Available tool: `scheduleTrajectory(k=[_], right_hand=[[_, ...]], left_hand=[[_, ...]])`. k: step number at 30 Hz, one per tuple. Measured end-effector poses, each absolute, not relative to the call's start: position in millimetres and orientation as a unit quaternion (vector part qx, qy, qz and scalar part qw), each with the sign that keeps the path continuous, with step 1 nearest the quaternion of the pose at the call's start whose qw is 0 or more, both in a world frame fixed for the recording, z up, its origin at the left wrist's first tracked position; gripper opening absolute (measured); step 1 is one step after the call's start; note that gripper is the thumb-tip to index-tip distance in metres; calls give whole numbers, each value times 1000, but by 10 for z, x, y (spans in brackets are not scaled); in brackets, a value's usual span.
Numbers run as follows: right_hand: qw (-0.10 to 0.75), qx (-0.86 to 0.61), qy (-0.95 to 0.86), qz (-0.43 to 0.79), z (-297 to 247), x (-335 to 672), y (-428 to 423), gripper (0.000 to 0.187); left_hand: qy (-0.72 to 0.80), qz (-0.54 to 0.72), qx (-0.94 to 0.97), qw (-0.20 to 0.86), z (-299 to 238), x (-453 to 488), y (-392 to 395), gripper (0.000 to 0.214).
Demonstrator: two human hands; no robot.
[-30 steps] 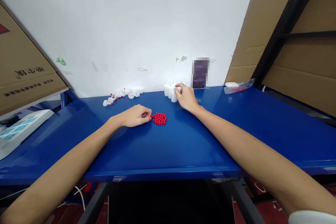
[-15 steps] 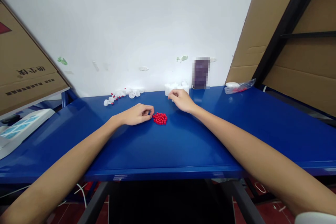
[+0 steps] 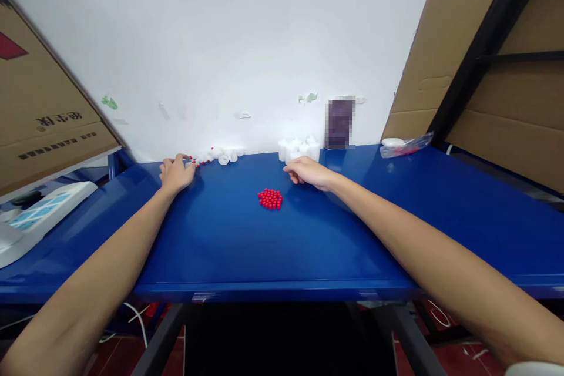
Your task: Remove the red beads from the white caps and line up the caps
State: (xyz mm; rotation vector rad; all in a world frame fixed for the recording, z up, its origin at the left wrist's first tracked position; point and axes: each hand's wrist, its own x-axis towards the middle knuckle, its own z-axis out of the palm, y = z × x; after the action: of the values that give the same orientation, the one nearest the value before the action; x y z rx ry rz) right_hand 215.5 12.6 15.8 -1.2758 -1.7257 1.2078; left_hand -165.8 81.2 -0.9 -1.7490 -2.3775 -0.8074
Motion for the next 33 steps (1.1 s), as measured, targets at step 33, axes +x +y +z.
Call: scheduleTrajectory(k=[33], right_hand=[[320,-330,-880,116,310,1959,-214,15]], left_hand=[[-286,-303,-909,25,297,-94,-161,24]])
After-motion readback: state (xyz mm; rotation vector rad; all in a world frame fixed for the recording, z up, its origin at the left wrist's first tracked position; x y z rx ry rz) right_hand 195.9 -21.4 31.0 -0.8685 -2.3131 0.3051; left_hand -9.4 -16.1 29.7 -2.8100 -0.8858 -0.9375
